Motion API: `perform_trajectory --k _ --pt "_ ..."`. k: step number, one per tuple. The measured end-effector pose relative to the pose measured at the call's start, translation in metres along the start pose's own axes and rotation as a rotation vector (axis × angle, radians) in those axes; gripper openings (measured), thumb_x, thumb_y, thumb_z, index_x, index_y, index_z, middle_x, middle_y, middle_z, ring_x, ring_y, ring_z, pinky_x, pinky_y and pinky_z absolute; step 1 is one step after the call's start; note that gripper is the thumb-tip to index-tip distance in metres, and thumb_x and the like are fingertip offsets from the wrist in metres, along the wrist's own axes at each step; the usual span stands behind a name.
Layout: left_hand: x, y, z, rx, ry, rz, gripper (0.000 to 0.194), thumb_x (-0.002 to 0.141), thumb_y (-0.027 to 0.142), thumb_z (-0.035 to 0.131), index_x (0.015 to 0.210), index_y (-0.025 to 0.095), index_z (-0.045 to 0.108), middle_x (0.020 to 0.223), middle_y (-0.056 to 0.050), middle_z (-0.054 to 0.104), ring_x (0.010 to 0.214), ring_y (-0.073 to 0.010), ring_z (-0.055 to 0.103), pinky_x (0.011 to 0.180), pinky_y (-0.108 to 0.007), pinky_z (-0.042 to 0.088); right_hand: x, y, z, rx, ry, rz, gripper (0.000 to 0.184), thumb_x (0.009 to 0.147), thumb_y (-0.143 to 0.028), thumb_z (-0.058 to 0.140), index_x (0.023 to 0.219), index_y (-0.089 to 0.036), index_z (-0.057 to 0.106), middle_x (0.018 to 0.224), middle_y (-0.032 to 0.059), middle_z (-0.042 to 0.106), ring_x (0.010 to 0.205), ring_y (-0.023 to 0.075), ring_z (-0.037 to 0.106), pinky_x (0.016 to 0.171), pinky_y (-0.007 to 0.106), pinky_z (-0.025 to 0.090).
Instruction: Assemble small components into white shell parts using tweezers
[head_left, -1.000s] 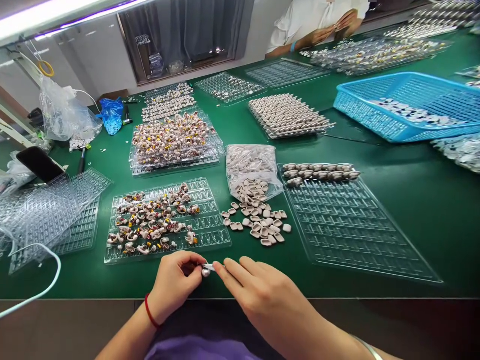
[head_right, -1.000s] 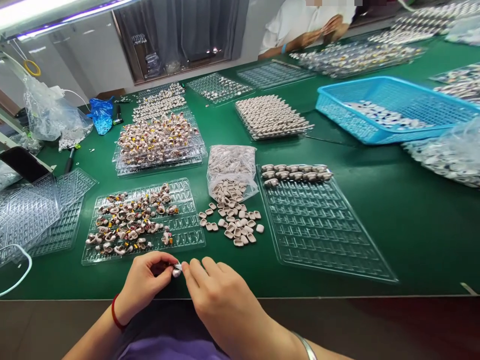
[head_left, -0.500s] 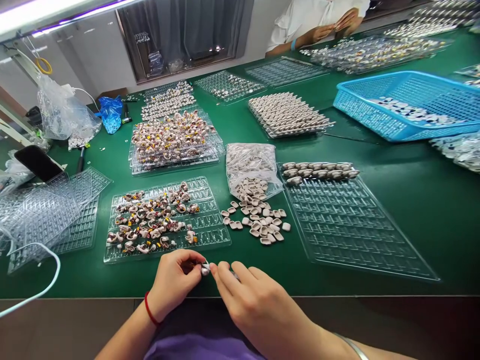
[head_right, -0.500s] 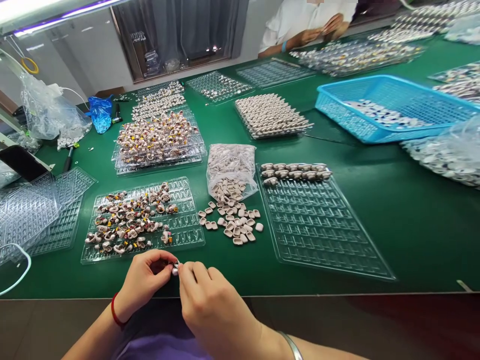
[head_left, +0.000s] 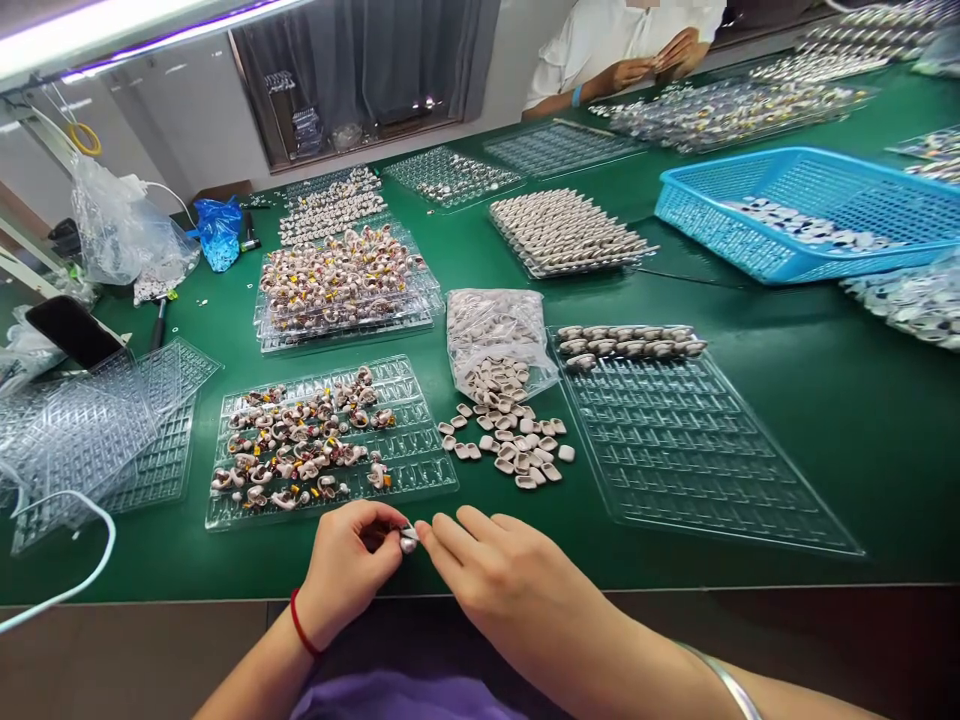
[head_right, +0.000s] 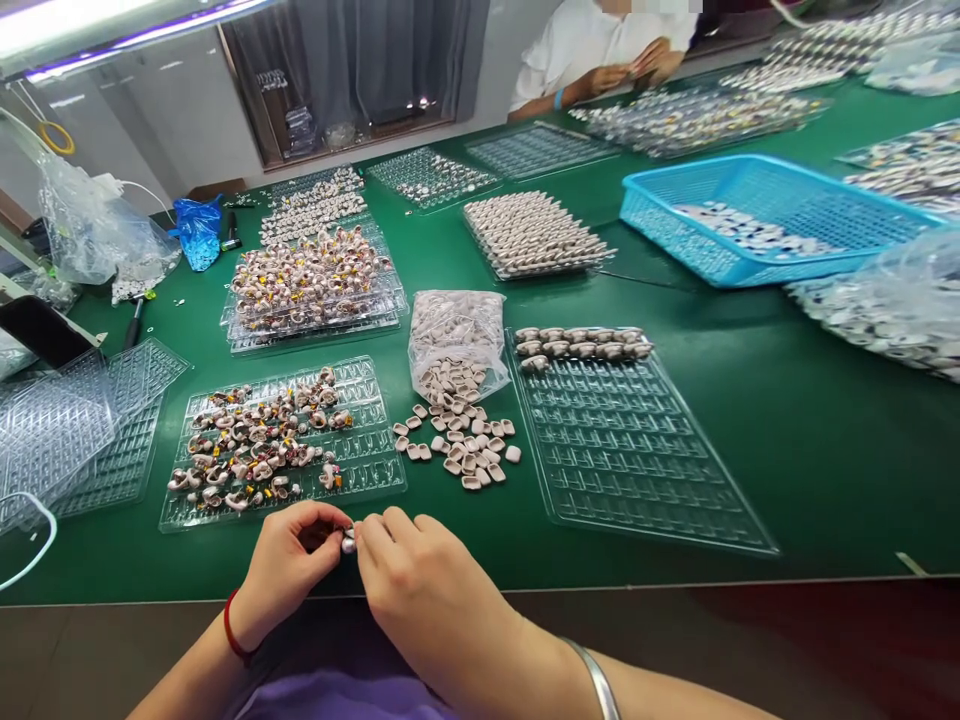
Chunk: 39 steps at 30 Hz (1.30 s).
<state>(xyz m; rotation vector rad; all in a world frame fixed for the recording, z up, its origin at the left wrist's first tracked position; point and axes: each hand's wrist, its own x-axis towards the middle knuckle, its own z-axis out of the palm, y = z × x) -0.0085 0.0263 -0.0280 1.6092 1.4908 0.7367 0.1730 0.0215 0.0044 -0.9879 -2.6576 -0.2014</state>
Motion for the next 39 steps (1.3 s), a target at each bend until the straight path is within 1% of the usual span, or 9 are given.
perform_trajectory --k 8,14,18,23,26,28,33,36,39 --pt "0.000 0.001 -0.001 0.003 -0.009 -0.007 0.017 0.073 0.009 0.058 0.078 0.015 0.074 0.074 -0.005 0.075 0.063 -0.0167 0.068 0.060 -0.023 0.054 -0.002 -0.004 0.002 0.003 0.062 0.022 0.022 0.076 0.002 0.050 0.081 -0.012 0.065 0.070 0.0069 0.063 0.061 0.0198 0.051 0.049 0.033 0.032" --pt "0.000 0.003 0.000 -0.016 0.012 -0.015 0.016 0.071 0.010 0.059 0.075 0.016 0.074 0.071 -0.004 0.074 0.060 -0.0159 0.066 0.057 -0.022 0.052 -0.003 -0.011 0.001 -0.018 0.015 0.017 0.017 0.076 -0.003 0.055 0.082 -0.012 0.067 0.071 0.0081 0.063 0.061 0.0199 0.051 0.049 0.033 0.031" --pt "0.000 0.001 0.001 -0.068 0.024 -0.057 0.015 0.069 0.009 0.060 0.073 0.015 0.073 0.070 -0.004 0.073 0.061 -0.0159 0.064 0.058 -0.023 0.050 -0.001 0.000 -0.007 0.016 0.001 0.001 0.016 0.078 -0.002 0.055 0.081 -0.013 0.066 0.070 0.0068 0.063 0.060 0.0196 0.054 0.048 0.032 0.034" --pt "0.000 0.005 -0.004 -0.236 -0.045 -0.132 0.011 0.066 0.007 0.060 0.072 0.015 0.066 0.064 -0.001 0.066 0.057 -0.0126 0.058 0.055 -0.021 0.045 -0.005 0.025 -0.005 0.322 0.004 0.147 0.035 0.077 0.002 0.054 0.106 -0.015 0.065 0.080 0.0037 0.064 0.065 0.0164 0.061 0.054 0.025 0.044" --pt "-0.003 0.012 -0.006 -0.428 -0.142 -0.197 0.015 0.062 0.006 0.061 0.074 0.016 0.060 0.061 0.003 0.059 0.056 -0.0105 0.053 0.053 -0.020 0.040 -0.011 0.025 0.012 0.651 0.053 0.196 0.024 0.081 -0.002 0.053 0.094 -0.017 0.066 0.082 0.0032 0.062 0.063 0.0121 0.061 0.057 0.021 0.047" --pt "-0.005 0.016 -0.004 -0.502 -0.191 -0.213 0.017 0.060 0.005 0.061 0.072 0.017 0.056 0.059 0.005 0.055 0.054 -0.0090 0.048 0.052 -0.019 0.036 -0.014 0.017 0.026 0.772 0.117 0.142 0.021 0.085 -0.005 0.050 0.089 -0.018 0.065 0.087 0.0048 0.062 0.065 0.0114 0.061 0.059 0.020 0.048" --pt "-0.009 0.021 0.001 -0.609 -0.272 -0.251 0.021 0.057 0.005 0.064 0.067 0.017 0.051 0.058 0.007 0.050 0.052 -0.0068 0.042 0.050 -0.018 0.033 -0.021 0.005 0.043 0.818 0.227 -0.018 0.024 0.087 -0.004 0.044 0.088 -0.019 0.062 0.090 0.0075 0.067 0.068 0.0137 0.062 0.058 0.022 0.047" --pt "-0.009 0.022 -0.004 -0.630 -0.294 -0.242 0.025 0.063 0.009 0.073 0.072 0.017 0.052 0.065 0.006 0.054 0.055 -0.0065 0.046 0.053 -0.018 0.037 -0.024 0.007 0.039 0.843 0.240 -0.033 0.023 0.087 -0.002 0.045 0.092 -0.018 0.060 0.091 0.0091 0.068 0.071 0.0154 0.064 0.061 0.024 0.050" --pt "-0.008 0.022 -0.014 -0.627 -0.383 -0.263 0.025 0.071 0.026 0.077 0.080 0.015 0.056 0.072 0.001 0.061 0.062 -0.0092 0.056 0.058 -0.019 0.044 -0.025 0.009 0.032 0.952 0.238 0.000 0.022 0.087 -0.002 0.045 0.092 -0.018 0.059 0.090 0.0088 0.068 0.071 0.0141 0.064 0.062 0.022 0.051"
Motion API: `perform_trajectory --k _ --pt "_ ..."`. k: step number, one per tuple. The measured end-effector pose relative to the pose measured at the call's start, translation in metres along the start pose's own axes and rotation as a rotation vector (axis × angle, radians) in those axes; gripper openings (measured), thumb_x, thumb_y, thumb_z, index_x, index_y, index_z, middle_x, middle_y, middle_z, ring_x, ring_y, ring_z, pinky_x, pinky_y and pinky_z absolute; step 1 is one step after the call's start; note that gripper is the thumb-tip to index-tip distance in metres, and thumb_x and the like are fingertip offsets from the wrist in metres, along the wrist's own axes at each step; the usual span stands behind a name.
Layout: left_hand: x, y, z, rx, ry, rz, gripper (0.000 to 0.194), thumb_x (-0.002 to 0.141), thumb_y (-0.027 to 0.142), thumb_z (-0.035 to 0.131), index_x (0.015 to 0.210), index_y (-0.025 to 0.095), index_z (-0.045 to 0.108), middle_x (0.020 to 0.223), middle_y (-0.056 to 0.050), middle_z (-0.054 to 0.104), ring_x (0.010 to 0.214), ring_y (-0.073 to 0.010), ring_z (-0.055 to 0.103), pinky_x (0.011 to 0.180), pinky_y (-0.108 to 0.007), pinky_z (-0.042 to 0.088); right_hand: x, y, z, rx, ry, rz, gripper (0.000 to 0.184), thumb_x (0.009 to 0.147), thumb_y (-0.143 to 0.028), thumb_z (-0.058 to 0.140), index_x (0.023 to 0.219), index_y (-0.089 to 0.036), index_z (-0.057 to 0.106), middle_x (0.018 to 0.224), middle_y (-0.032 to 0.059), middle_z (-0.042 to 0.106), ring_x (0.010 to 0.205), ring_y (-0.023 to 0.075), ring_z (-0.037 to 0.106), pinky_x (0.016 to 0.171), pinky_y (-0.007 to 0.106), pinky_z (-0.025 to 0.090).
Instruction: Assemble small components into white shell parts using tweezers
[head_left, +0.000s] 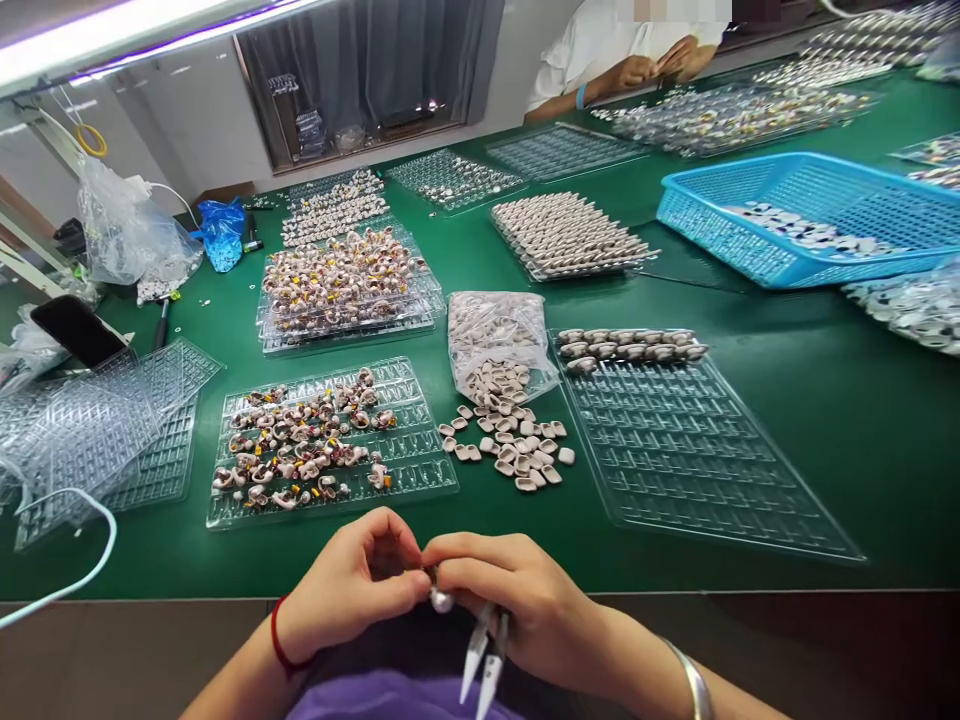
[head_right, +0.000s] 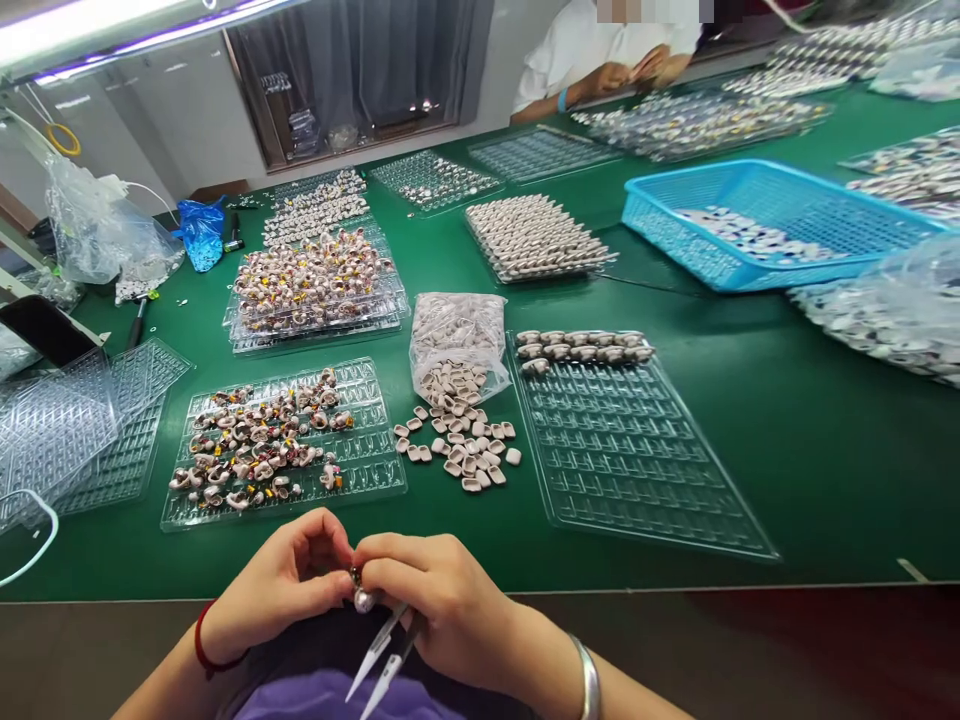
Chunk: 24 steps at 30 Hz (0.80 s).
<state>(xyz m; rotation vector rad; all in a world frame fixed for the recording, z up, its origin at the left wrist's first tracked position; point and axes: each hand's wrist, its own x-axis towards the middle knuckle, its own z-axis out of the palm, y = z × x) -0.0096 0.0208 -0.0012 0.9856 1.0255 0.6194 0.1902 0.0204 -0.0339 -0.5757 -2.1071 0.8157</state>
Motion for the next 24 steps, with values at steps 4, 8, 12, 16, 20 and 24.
perform_trajectory --k 4,8,12,16,20,24 --pt "0.000 0.000 -0.008 -0.088 -0.009 -0.120 0.036 0.073 0.046 0.075 0.078 0.014 0.061 0.064 -0.001 0.065 0.054 -0.0113 0.062 0.049 -0.020 0.049 0.001 -0.006 -0.004 0.050 0.059 0.008 0.021 0.089 -0.003 0.045 0.094 -0.019 0.057 0.091 0.0089 0.068 0.073 0.0129 0.066 0.064 0.021 0.053" --pt "0.000 -0.007 -0.008 -0.228 -0.013 -0.163 0.033 0.068 0.039 0.082 0.073 0.012 0.065 0.060 -0.002 0.068 0.048 -0.0100 0.063 0.046 -0.018 0.049 0.001 -0.009 -0.003 0.006 0.101 -0.016 0.022 0.087 -0.002 0.045 0.095 -0.019 0.056 0.091 0.0097 0.068 0.071 0.0131 0.066 0.062 0.021 0.054" --pt "-0.003 -0.011 -0.003 -0.326 -0.015 -0.148 0.030 0.061 0.029 0.088 0.073 0.010 0.069 0.062 -0.004 0.071 0.050 -0.0102 0.064 0.049 -0.018 0.050 0.000 -0.010 -0.002 -0.011 0.119 -0.005 0.024 0.086 -0.001 0.046 0.096 -0.019 0.057 0.092 0.0103 0.069 0.070 0.0132 0.065 0.060 0.021 0.054" --pt "-0.007 -0.010 0.003 -0.350 0.009 -0.116 0.027 0.059 0.024 0.089 0.072 0.010 0.071 0.061 -0.004 0.072 0.051 -0.0097 0.063 0.052 -0.018 0.050 0.002 -0.015 -0.002 -0.024 0.149 -0.017 0.022 0.088 -0.003 0.045 0.095 -0.019 0.057 0.089 0.0096 0.069 0.069 0.0131 0.066 0.060 0.021 0.054" --pt "-0.010 -0.006 0.008 -0.333 0.065 -0.059 0.027 0.058 0.024 0.090 0.070 0.010 0.070 0.058 -0.002 0.070 0.050 -0.0078 0.061 0.052 -0.017 0.048 0.004 -0.019 -0.002 -0.018 0.165 -0.026 0.020 0.088 -0.003 0.046 0.094 -0.019 0.057 0.088 0.0101 0.070 0.069 0.0135 0.067 0.060 0.020 0.054" --pt "-0.012 -0.006 0.011 -0.321 0.065 -0.048 0.025 0.065 0.027 0.086 0.075 0.011 0.070 0.059 -0.002 0.071 0.051 -0.0083 0.061 0.052 -0.018 0.049 0.004 -0.019 -0.002 -0.031 0.167 -0.040 0.022 0.087 -0.002 0.046 0.094 -0.018 0.058 0.087 0.0101 0.070 0.068 0.0139 0.068 0.061 0.020 0.054"
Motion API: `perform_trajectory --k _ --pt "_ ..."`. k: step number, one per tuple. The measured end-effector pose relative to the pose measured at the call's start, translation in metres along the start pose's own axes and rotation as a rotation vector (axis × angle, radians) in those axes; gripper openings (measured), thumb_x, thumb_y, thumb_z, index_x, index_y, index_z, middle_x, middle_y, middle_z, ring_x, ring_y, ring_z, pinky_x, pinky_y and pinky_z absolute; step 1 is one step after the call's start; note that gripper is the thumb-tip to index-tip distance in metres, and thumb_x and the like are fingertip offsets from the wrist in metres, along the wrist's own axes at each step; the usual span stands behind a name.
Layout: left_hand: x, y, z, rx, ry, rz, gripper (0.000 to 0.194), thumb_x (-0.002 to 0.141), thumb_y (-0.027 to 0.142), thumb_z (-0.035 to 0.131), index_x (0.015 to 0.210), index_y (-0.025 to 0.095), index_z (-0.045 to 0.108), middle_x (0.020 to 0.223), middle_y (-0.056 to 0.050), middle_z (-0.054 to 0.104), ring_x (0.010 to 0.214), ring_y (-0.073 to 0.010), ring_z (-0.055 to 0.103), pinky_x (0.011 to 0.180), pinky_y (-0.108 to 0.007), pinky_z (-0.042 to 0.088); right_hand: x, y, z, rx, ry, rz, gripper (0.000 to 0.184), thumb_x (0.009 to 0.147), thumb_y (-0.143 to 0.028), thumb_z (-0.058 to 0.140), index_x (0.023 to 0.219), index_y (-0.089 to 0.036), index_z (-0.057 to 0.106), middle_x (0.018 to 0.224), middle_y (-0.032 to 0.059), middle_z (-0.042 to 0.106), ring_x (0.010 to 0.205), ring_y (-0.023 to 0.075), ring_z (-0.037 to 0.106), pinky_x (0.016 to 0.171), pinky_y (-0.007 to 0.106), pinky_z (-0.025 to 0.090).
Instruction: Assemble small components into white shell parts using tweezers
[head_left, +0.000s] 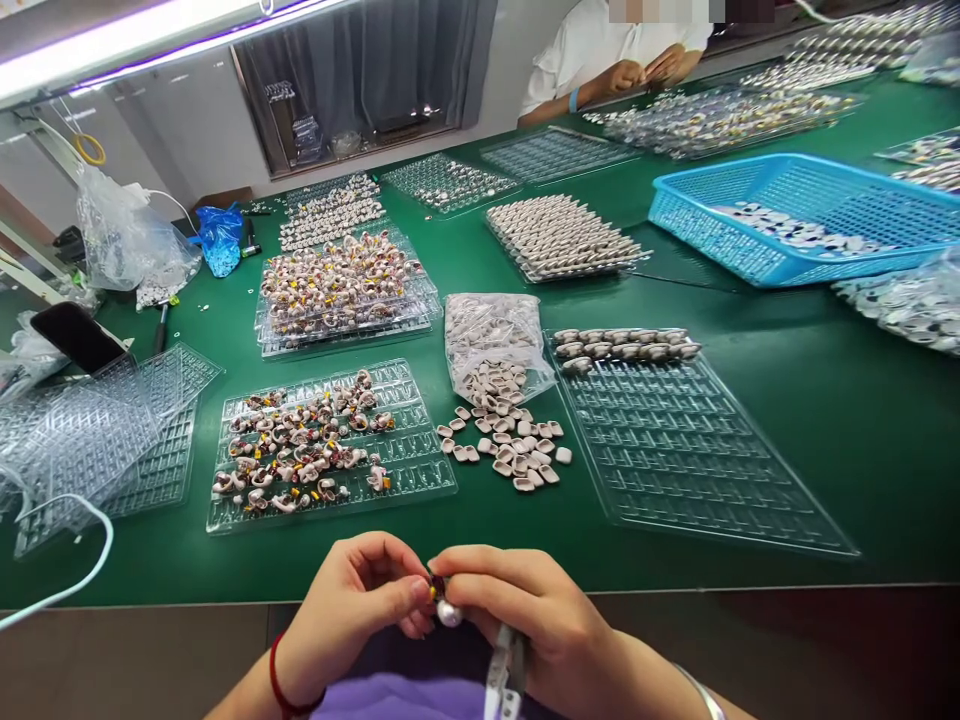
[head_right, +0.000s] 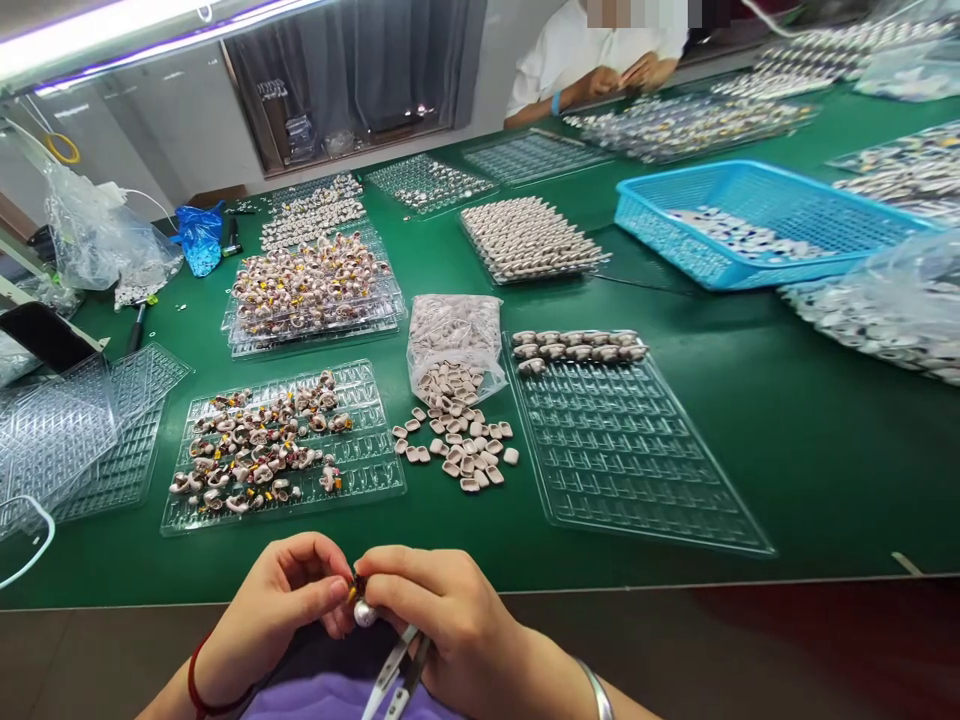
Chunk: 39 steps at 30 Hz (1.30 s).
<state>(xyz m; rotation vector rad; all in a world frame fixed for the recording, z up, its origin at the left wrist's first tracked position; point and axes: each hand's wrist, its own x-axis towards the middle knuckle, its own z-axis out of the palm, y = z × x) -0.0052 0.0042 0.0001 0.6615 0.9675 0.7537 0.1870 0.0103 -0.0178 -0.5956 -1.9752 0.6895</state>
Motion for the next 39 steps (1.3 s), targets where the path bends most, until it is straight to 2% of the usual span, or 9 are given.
perform_trajectory --k 9,16,24,27,31,34,39 --pt "0.001 -0.003 -0.007 -0.062 -0.027 -0.047 0.027 0.058 0.023 0.090 0.073 0.010 0.072 0.063 -0.004 0.072 0.054 -0.0106 0.063 0.055 -0.020 0.050 0.001 -0.001 -0.001 -0.042 0.018 -0.007 0.021 0.088 -0.004 0.046 0.093 -0.020 0.059 0.086 0.0095 0.072 0.068 0.0150 0.069 0.060 0.021 0.055" --pt "-0.002 -0.011 -0.002 -0.047 0.006 0.050 0.026 0.061 0.023 0.089 0.074 0.012 0.070 0.062 0.000 0.067 0.054 -0.0074 0.058 0.055 -0.018 0.046 0.001 -0.003 0.002 0.024 0.042 0.033 0.017 0.094 -0.010 0.046 0.093 -0.018 0.060 0.087 0.0103 0.071 0.072 0.0151 0.070 0.063 0.021 0.056" --pt "-0.005 -0.013 0.010 -0.031 0.033 0.113 0.034 0.067 0.030 0.085 0.081 0.016 0.057 0.070 0.003 0.060 0.059 -0.0082 0.057 0.058 -0.020 0.047 -0.001 -0.004 0.003 0.063 0.054 0.037 0.016 0.096 -0.013 0.047 0.094 -0.018 0.062 0.086 0.0097 0.071 0.071 0.0143 0.070 0.065 0.020 0.056" --pt "-0.005 -0.014 0.010 0.026 0.036 0.167 0.032 0.070 0.032 0.083 0.084 0.018 0.057 0.074 0.001 0.062 0.065 -0.0096 0.056 0.062 -0.020 0.046 -0.003 -0.001 0.005 0.075 0.062 0.039 0.015 0.096 -0.015 0.048 0.095 -0.019 0.063 0.087 0.0101 0.072 0.072 0.0146 0.071 0.066 0.020 0.057" --pt "-0.007 -0.012 0.007 0.207 0.057 0.234 0.031 0.075 0.034 0.078 0.096 0.018 0.061 0.079 -0.002 0.065 0.073 -0.0130 0.058 0.068 -0.022 0.045 -0.002 0.000 0.005 0.075 0.060 0.037 0.014 0.096 -0.014 0.048 0.098 -0.019 0.062 0.088 0.0099 0.072 0.076 0.0152 0.071 0.067 0.021 0.057" --pt "-0.008 -0.003 0.007 0.327 0.014 0.204 0.031 0.076 0.033 0.076 0.100 0.019 0.062 0.080 -0.003 0.068 0.072 -0.0146 0.061 0.068 -0.024 0.047 0.000 -0.002 0.004 0.073 0.052 0.043 0.016 0.097 -0.016 0.047 0.098 -0.020 0.062 0.088 0.0092 0.072 0.076 0.0151 0.071 0.068 0.021 0.057" --pt "-0.010 0.012 0.010 0.420 -0.049 0.161 0.020 0.077 0.024 0.074 0.094 0.017 0.065 0.082 -0.006 0.073 0.073 -0.0167 0.067 0.069 -0.024 0.050 0.001 -0.001 -0.001 0.143 0.011 0.042 0.015 0.096 -0.014 0.048 0.098 -0.019 0.062 0.088 0.0098 0.071 0.074 0.0147 0.070 0.065 0.020 0.056"
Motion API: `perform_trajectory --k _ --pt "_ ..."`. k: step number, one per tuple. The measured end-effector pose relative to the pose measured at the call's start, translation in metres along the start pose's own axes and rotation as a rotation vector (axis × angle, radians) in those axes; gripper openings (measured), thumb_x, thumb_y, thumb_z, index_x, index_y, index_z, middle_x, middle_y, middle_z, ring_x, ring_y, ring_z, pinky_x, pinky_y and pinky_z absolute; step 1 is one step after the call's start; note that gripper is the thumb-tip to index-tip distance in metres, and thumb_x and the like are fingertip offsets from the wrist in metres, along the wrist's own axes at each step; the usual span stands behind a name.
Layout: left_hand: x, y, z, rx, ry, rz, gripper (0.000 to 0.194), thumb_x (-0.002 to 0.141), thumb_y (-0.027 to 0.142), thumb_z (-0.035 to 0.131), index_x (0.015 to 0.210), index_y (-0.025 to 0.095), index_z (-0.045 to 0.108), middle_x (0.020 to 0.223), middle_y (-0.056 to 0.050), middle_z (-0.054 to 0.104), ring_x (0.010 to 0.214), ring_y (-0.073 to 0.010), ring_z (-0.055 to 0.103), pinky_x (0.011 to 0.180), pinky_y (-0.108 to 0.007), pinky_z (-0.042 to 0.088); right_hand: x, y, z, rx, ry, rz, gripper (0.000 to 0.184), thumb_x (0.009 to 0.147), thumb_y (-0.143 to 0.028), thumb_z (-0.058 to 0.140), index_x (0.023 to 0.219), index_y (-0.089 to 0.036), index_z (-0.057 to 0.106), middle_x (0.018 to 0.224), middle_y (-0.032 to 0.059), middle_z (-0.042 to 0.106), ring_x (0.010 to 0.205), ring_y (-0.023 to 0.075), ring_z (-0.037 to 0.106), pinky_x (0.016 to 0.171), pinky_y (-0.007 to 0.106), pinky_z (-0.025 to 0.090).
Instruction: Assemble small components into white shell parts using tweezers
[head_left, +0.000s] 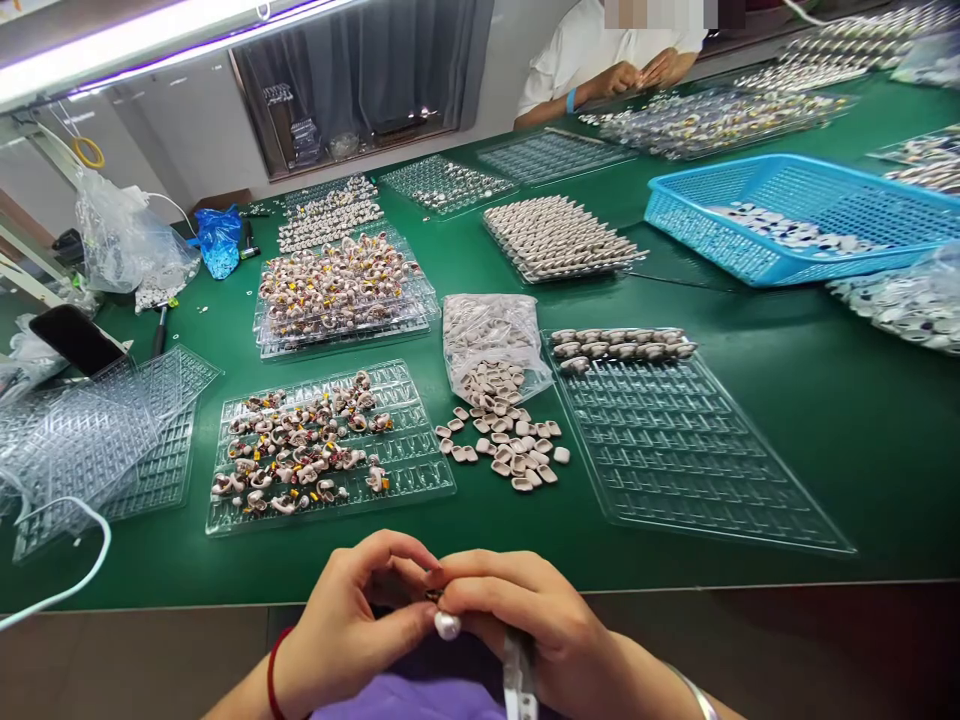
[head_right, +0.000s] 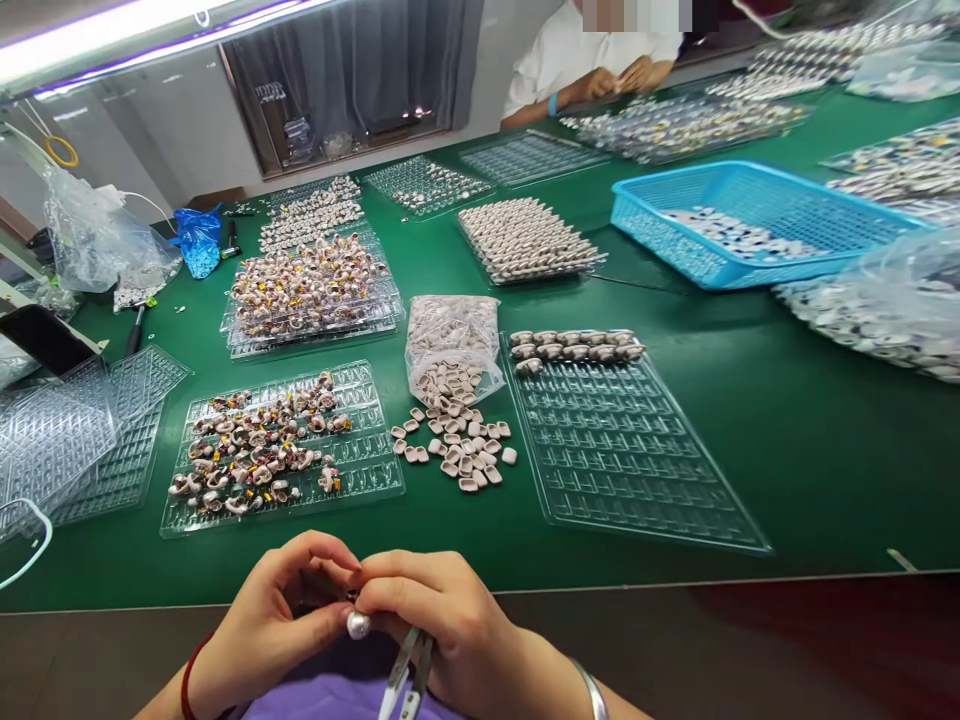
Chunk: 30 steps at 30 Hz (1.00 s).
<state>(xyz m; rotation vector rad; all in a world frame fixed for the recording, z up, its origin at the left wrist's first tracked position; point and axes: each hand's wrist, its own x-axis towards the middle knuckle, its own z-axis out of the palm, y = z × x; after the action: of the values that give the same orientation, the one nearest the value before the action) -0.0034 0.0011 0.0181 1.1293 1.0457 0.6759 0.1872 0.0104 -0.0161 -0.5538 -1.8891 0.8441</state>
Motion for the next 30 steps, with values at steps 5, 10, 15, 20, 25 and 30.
perform_trajectory --k 5,10,15,20,25,30 --pt "0.000 -0.003 0.003 0.000 0.042 0.018 0.015 0.073 0.013 0.073 0.087 0.016 0.067 0.074 -0.003 0.070 0.066 -0.0136 0.062 0.064 -0.021 0.048 -0.001 0.003 -0.002 0.055 -0.032 0.031 0.014 0.095 -0.014 0.050 0.095 -0.020 0.062 0.086 0.0083 0.070 0.071 0.0137 0.069 0.064 0.020 0.054" --pt "0.002 -0.009 0.005 0.058 0.094 0.080 0.011 0.071 0.008 0.069 0.077 0.016 0.073 0.071 -0.003 0.067 0.064 -0.0133 0.060 0.060 -0.021 0.046 0.002 0.002 -0.002 0.029 0.042 0.095 0.008 0.091 -0.014 0.055 0.089 -0.020 0.060 0.080 0.0058 0.066 0.067 0.0143 0.065 0.060 0.022 0.054" --pt "0.003 -0.009 0.001 0.135 0.110 0.074 0.007 0.073 0.021 0.075 0.074 0.015 0.077 0.068 -0.005 0.067 0.059 -0.0141 0.059 0.055 -0.022 0.045 0.001 0.004 -0.001 0.075 0.053 0.172 0.006 0.087 -0.014 0.061 0.086 -0.020 0.059 0.075 0.0035 0.063 0.064 0.0143 0.062 0.056 0.023 0.052" --pt "0.004 -0.006 -0.002 0.121 0.111 0.060 0.010 0.069 0.023 0.080 0.067 0.014 0.076 0.069 -0.008 0.073 0.062 -0.0173 0.064 0.059 -0.025 0.049 -0.002 0.007 0.001 0.135 0.007 0.148 0.011 0.088 -0.012 0.059 0.096 -0.020 0.061 0.083 0.0048 0.065 0.072 0.0142 0.063 0.063 0.023 0.052" --pt "0.009 -0.013 -0.009 -0.093 0.141 0.015 0.016 0.064 0.025 0.085 0.065 0.014 0.075 0.069 -0.005 0.074 0.062 -0.0150 0.064 0.061 -0.023 0.049 -0.006 0.013 -0.005 0.117 -0.029 0.385 0.015 0.085 -0.021 0.067 0.099 -0.021 0.060 0.080 0.0003 0.061 0.068 0.0130 0.060 0.060 0.021 0.051" --pt "0.014 -0.024 -0.016 -0.307 0.247 -0.047 0.020 0.058 0.025 0.089 0.064 0.013 0.074 0.069 -0.005 0.076 0.059 -0.0125 0.064 0.058 -0.021 0.050 -0.012 0.017 -0.015 -0.022 -0.081 0.462 0.029 0.096 -0.025 0.051 0.125 -0.026 0.052 0.096 0.0032 0.061 0.081 0.0154 0.063 0.071 0.024 0.055"
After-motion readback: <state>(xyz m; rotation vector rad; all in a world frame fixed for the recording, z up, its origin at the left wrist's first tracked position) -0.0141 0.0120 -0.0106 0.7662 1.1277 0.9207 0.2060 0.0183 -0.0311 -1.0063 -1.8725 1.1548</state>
